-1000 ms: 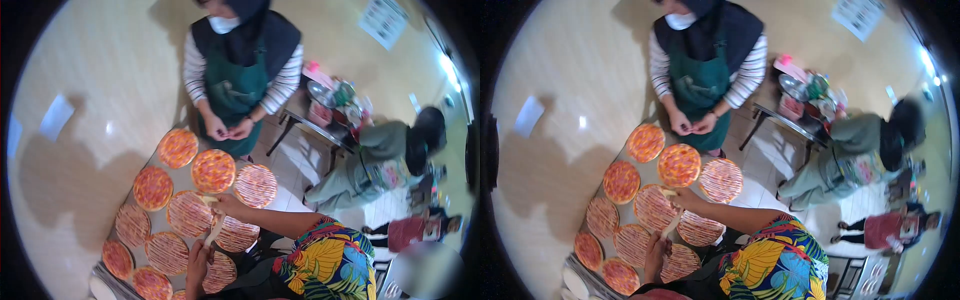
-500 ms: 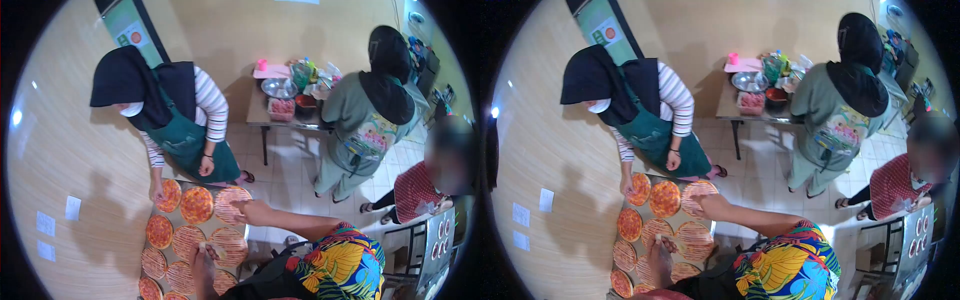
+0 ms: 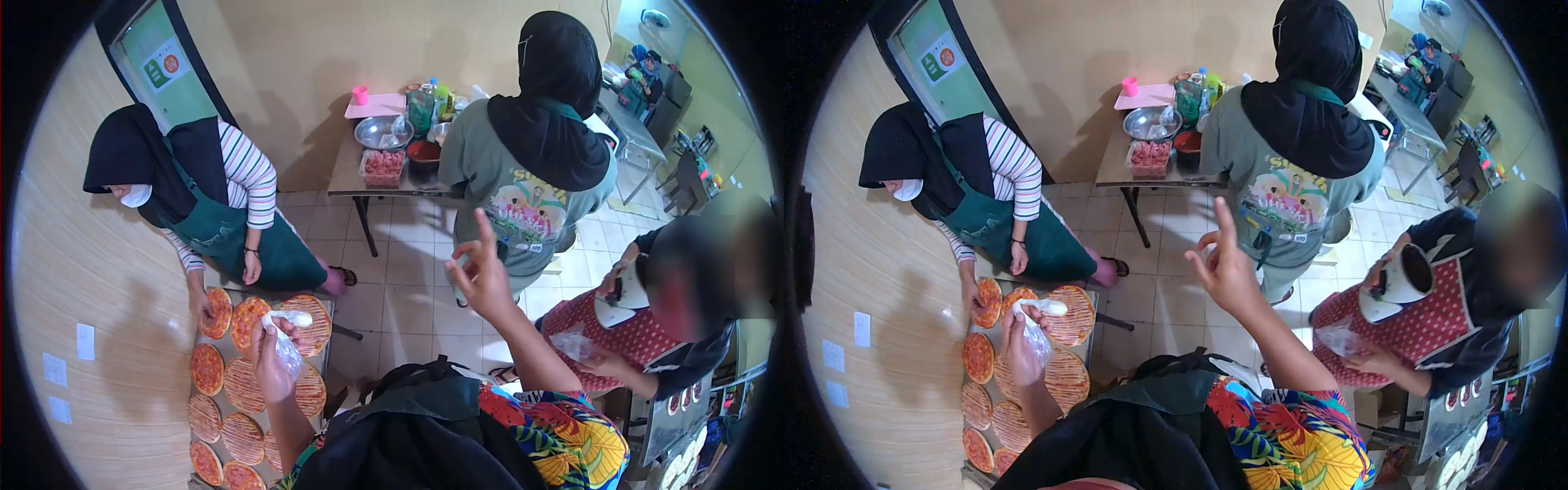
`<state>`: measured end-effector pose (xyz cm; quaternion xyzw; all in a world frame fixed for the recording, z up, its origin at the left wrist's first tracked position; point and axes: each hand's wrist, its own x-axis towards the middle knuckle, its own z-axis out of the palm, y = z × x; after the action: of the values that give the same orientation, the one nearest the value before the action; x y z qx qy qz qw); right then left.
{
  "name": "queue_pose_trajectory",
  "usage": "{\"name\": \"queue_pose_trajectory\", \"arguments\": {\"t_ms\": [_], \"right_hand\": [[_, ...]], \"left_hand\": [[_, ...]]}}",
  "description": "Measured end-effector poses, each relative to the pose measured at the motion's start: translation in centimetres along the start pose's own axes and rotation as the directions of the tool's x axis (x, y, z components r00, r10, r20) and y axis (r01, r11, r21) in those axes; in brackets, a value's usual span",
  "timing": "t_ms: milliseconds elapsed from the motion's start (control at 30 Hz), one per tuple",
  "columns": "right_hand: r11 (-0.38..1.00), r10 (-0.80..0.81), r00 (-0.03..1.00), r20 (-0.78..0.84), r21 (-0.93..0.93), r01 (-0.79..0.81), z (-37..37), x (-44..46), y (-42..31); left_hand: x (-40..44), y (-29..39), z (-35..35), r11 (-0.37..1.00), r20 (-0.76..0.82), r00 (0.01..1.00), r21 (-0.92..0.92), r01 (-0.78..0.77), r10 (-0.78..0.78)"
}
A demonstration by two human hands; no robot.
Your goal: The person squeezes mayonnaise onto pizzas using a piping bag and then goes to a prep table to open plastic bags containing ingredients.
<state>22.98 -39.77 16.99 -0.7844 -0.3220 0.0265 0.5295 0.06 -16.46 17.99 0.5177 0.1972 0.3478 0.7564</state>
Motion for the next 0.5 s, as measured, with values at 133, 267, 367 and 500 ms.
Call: {"name": "queue_pose_trajectory", "arguments": {"t_ms": [133, 267, 367, 500], "right_hand": [[0.994, -0.072, 0.972, -0.224, 0.059, 0.087, -3.1, 0.7, 0.3], [0.968, -0.043, 0.966, -0.255, 0.228, 0.103, -4.0, -1.0, -1.8], [0.949, -0.184, 0.972, -0.146, 0.230, 0.215, -4.2, -3.1, -2.8], [0.965, -0.075, 0.997, 0.017, 0.255, 0.069, -5.0, -5.5, -4.8]], "left_hand": [[1.7, -0.6, 1.4, 1.000, 0.049, 0.999, 0.007, 0.018, -0.018], [3.3, -0.2, 2.6, 0.999, 0.095, 0.995, -0.036, 0.031, -0.028], [5.6, 0.0, 1.8, 0.996, 0.049, 0.997, 0.063, -0.057, 0.054], [8.0, 1.5, 2.1, 0.986, 0.046, 0.986, 0.050, -0.161, 0.159]]}}
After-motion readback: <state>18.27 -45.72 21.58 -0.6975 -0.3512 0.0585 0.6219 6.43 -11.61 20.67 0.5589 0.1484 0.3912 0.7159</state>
